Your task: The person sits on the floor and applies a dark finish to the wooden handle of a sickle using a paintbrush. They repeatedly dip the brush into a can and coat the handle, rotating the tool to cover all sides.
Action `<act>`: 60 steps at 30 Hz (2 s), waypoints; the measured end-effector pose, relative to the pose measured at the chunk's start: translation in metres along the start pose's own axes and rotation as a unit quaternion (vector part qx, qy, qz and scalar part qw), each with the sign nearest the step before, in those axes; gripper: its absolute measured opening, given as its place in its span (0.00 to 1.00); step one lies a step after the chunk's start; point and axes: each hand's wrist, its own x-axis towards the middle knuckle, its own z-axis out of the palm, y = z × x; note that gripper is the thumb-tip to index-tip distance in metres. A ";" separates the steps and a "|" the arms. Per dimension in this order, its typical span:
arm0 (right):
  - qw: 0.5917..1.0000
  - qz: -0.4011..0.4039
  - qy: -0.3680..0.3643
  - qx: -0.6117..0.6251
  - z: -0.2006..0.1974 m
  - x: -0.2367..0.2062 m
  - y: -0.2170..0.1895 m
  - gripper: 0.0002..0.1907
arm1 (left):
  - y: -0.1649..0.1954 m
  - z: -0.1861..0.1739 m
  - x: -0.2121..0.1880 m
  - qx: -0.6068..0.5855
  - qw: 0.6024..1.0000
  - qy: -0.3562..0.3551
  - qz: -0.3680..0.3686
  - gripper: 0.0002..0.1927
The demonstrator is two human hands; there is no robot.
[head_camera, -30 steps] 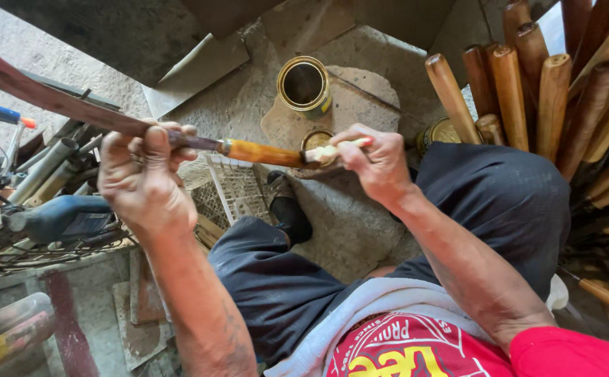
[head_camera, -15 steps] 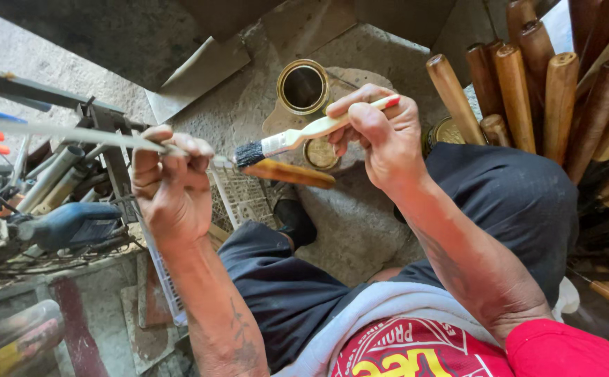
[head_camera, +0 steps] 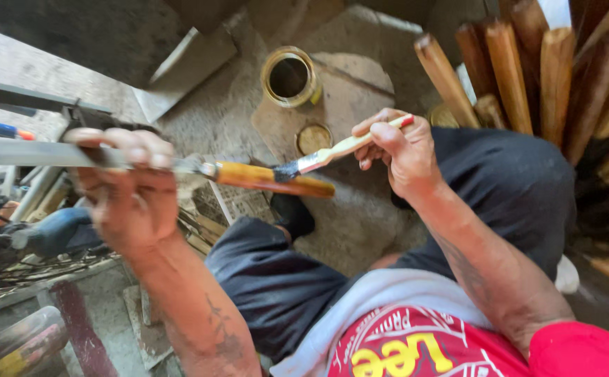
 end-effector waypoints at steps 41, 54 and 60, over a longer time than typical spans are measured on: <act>0.985 -0.009 -0.091 -0.144 0.075 0.009 -0.039 0.10 | -0.002 0.023 -0.004 0.040 0.999 -0.020 -0.024 0.16; 0.994 -0.041 -0.094 -0.033 0.080 0.026 -0.057 0.12 | -0.021 0.026 -0.011 0.018 0.996 -0.044 -0.077 0.13; 0.997 -0.038 -0.068 0.015 0.067 0.028 -0.048 0.12 | -0.024 0.022 -0.010 0.010 0.995 -0.056 -0.086 0.14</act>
